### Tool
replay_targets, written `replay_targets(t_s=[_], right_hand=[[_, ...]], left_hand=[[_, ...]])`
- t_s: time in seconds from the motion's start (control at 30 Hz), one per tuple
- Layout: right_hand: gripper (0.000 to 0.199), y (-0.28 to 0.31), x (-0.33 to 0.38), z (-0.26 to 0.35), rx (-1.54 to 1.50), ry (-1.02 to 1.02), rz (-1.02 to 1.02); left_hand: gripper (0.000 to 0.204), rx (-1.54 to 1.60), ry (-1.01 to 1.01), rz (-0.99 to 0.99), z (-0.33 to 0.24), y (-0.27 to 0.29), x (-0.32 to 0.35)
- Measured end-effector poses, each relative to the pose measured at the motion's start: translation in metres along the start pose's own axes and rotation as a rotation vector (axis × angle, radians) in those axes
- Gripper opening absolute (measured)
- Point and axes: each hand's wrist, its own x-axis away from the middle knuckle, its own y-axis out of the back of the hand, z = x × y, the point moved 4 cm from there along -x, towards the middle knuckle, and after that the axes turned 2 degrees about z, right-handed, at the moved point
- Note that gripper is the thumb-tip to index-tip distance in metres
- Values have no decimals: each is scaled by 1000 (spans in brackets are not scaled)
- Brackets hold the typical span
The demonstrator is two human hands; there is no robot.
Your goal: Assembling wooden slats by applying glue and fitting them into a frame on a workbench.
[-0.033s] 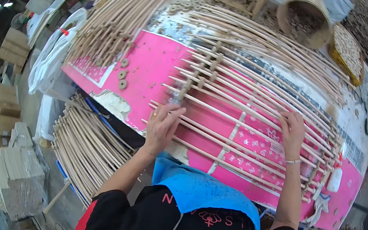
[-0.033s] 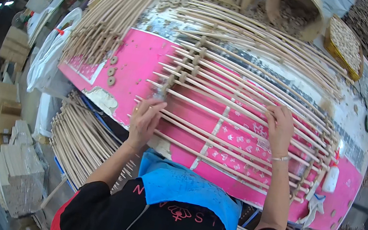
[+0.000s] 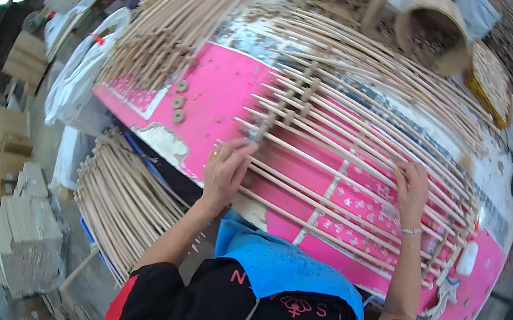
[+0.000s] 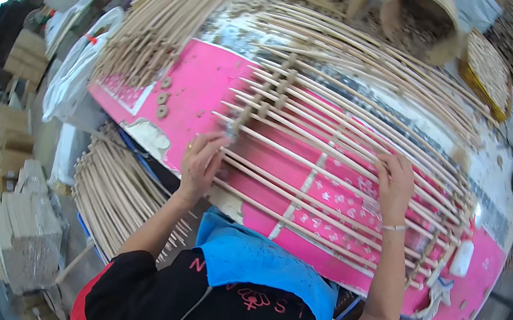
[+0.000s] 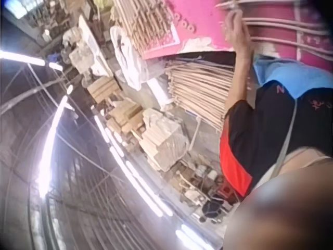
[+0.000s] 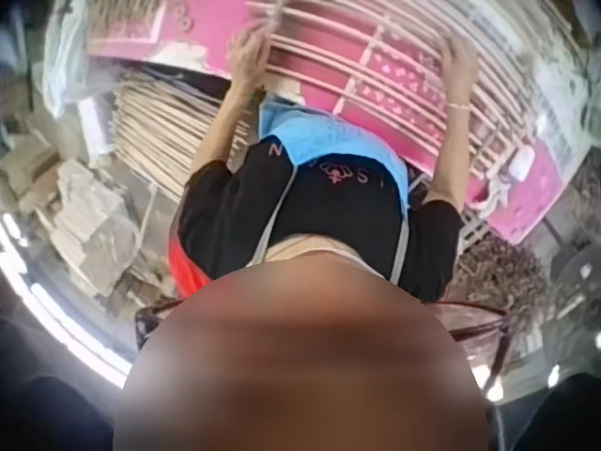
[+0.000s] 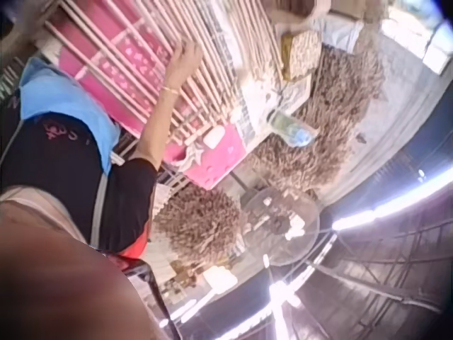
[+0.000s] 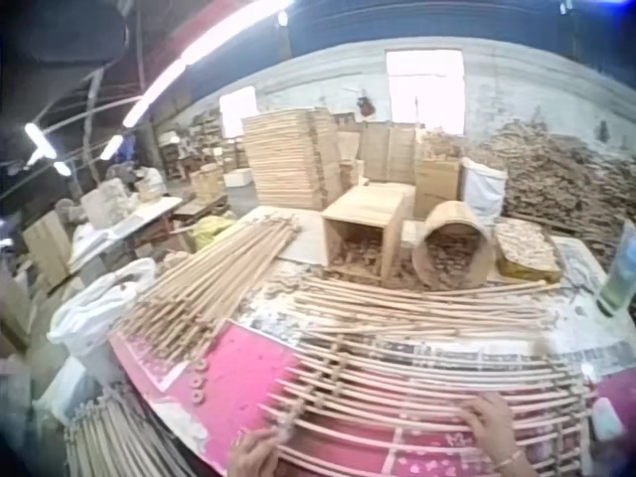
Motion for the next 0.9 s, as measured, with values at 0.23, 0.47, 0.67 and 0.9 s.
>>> replay_targets(t_s=[0.23, 0.47, 0.67, 0.9], right_hand=[[11, 9, 4, 16, 56, 60, -52], [14, -3, 40, 69, -3, 136, 114], [18, -18, 59, 82, 23, 65, 140], [18, -28, 72, 90, -34, 45, 253]], left_hand=[[29, -175, 237, -304, 153, 51, -52], [34, -630, 383, -82, 213, 51, -88], [32, -623, 393, -74, 220, 48, -87], [29, -491, 217, -223, 183, 64, -75]])
